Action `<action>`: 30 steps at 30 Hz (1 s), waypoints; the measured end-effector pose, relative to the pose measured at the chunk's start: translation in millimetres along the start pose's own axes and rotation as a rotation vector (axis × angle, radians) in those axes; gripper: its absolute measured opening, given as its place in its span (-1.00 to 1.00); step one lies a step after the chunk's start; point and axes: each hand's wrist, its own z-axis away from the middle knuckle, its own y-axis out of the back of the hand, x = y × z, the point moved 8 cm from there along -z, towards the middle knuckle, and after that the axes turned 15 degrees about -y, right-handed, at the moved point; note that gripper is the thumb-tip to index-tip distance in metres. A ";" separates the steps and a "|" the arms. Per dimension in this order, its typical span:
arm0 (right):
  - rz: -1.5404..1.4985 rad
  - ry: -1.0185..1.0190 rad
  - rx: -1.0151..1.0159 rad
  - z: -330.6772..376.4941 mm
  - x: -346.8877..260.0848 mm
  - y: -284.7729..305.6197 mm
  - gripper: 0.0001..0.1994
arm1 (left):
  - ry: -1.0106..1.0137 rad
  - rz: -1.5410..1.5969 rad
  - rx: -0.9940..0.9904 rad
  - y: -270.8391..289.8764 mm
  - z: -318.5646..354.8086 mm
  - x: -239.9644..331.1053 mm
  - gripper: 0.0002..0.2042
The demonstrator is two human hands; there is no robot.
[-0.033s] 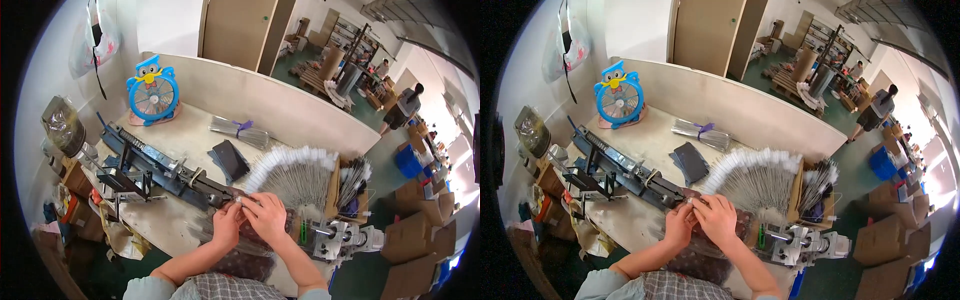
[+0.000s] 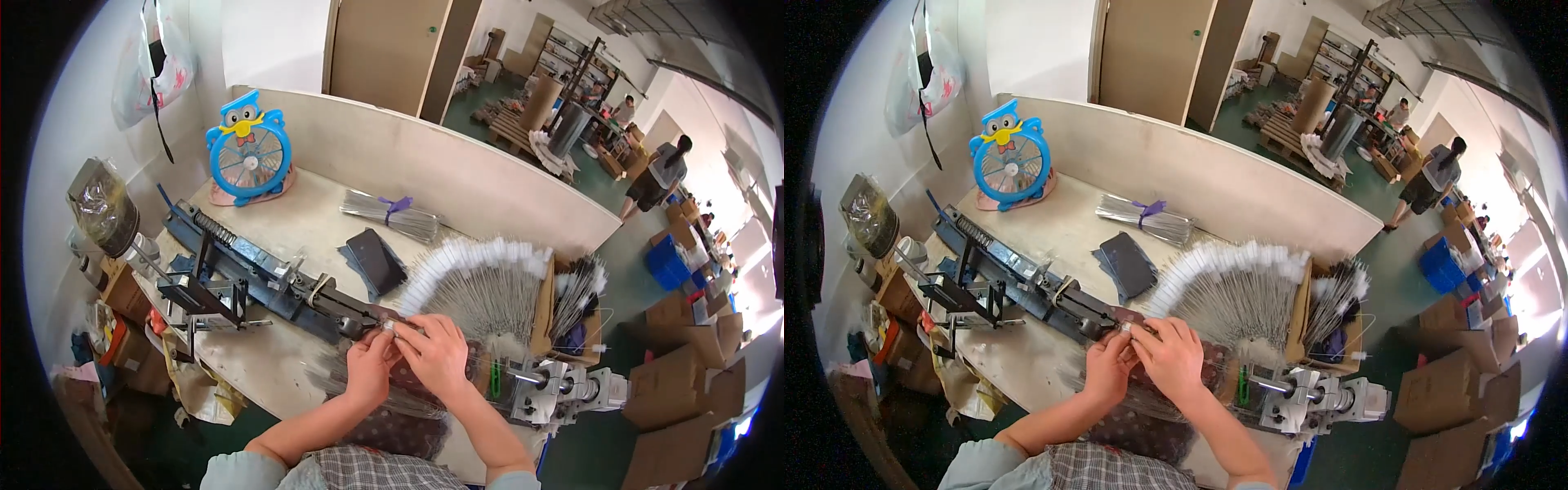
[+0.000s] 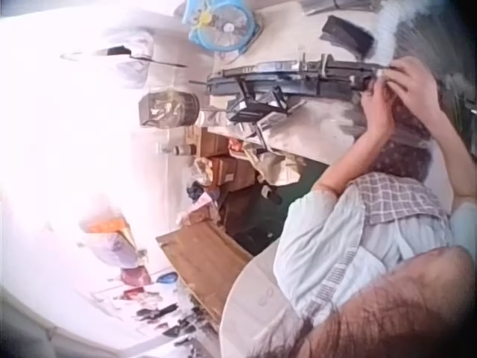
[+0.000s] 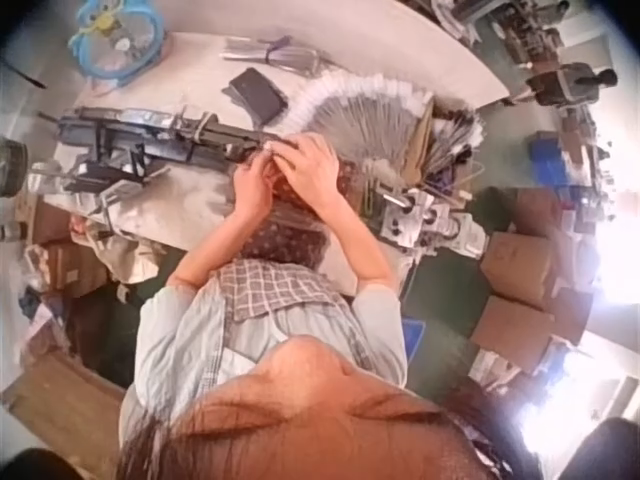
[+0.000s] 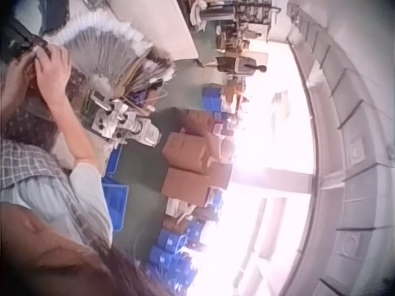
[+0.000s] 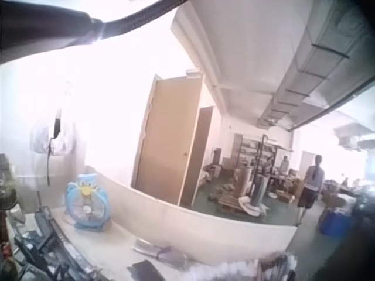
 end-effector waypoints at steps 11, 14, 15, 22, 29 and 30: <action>-0.091 -0.007 -0.018 2.0 11.8 12.9 -0.76 | 0.007 -0.081 0.004 -0.5 -1.8 -2.3 -0.88; -0.100 -0.021 -0.032 2.9 3.3 6.1 -0.71 | 0.013 -0.044 0.030 -1.0 -0.1 -1.2 -0.90; -0.099 -0.018 -0.030 4.4 3.9 6.2 -0.71 | 0.013 -0.021 0.035 -2.5 0.9 -0.9 -0.90; -0.081 -0.042 -0.044 2.6 6.9 8.4 -0.75 | 0.056 0.014 0.020 -4.9 2.5 -2.8 -0.86; -0.059 -0.058 -0.040 -0.1 7.7 5.8 -0.78 | 0.028 -0.058 -0.036 -5.3 -2.3 -0.1 -0.86; -0.046 -0.054 -0.038 0.4 8.6 5.6 -0.78 | 0.031 -0.052 -0.014 -5.9 -1.1 0.7 -0.88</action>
